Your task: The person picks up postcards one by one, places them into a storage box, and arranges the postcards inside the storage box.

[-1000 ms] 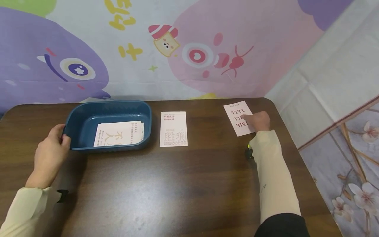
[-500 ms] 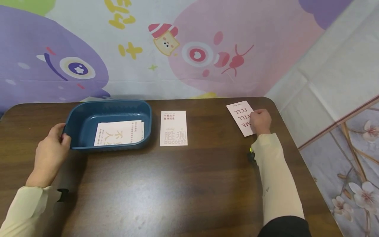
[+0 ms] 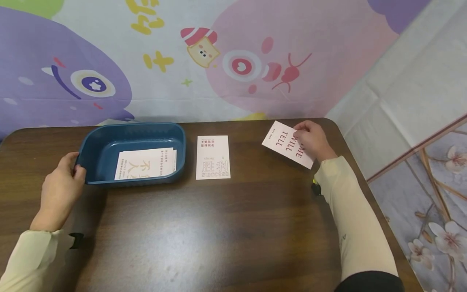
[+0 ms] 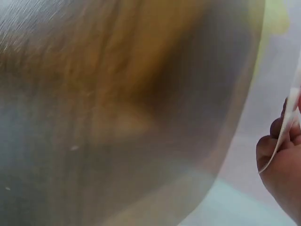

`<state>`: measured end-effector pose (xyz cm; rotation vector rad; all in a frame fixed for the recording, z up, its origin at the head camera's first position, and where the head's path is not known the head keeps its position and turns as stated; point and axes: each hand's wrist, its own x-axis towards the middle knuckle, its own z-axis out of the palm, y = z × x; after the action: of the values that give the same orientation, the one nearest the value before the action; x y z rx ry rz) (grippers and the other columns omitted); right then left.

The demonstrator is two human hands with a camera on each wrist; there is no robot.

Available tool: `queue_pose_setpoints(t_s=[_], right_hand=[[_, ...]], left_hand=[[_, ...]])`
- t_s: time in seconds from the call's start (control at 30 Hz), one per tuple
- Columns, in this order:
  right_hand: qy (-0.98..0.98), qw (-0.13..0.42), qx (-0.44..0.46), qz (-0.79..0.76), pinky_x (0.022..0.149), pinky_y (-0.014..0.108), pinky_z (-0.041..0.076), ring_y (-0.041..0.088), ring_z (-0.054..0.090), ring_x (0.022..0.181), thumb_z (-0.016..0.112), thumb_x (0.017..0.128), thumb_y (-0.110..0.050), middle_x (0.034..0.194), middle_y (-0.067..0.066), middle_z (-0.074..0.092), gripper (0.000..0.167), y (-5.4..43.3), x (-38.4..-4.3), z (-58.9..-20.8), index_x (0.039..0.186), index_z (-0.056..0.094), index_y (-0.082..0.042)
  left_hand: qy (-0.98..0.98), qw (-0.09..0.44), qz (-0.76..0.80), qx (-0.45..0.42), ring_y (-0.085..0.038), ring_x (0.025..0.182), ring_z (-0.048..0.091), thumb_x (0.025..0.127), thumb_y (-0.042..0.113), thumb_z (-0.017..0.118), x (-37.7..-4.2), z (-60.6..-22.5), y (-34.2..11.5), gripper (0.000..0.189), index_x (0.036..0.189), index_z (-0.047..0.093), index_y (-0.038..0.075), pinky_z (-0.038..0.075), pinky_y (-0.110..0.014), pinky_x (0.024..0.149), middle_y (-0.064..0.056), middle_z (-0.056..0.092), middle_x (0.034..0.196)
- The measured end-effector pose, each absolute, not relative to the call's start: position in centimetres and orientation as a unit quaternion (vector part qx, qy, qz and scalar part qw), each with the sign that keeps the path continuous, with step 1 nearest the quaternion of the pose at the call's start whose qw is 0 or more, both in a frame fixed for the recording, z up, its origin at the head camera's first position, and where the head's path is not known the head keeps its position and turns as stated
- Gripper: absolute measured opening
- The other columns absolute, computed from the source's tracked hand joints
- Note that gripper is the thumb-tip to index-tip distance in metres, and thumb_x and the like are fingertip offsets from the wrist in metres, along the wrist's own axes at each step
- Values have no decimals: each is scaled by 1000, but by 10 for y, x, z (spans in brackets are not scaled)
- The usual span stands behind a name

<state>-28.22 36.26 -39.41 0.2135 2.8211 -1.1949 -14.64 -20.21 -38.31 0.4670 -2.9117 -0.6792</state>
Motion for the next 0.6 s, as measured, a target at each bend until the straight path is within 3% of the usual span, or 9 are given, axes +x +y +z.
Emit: queue_pose_setpoints(t_s=[0.3, 0.6], right_hand=[[901, 80, 15, -426, 60, 25, 45, 9, 56, 66, 52, 90, -15, 87, 2, 58, 20, 334, -282, -376, 104, 58, -3], [894, 119, -10, -431, 59, 28, 48, 13, 59, 65, 51, 92, -17, 93, 8, 59, 20, 313, -279, -365, 107, 57, -6]], left_hand=[[-961, 59, -223, 156, -31, 53, 45, 95, 16, 33, -147, -382, -202, 45, 135, 39, -2, 29, -36, 46, -31, 56, 80], [-959, 63, -228, 155, -32, 54, 45, 95, 16, 33, -147, -383, -202, 45, 135, 40, -2, 30, -37, 47, -33, 57, 85]])
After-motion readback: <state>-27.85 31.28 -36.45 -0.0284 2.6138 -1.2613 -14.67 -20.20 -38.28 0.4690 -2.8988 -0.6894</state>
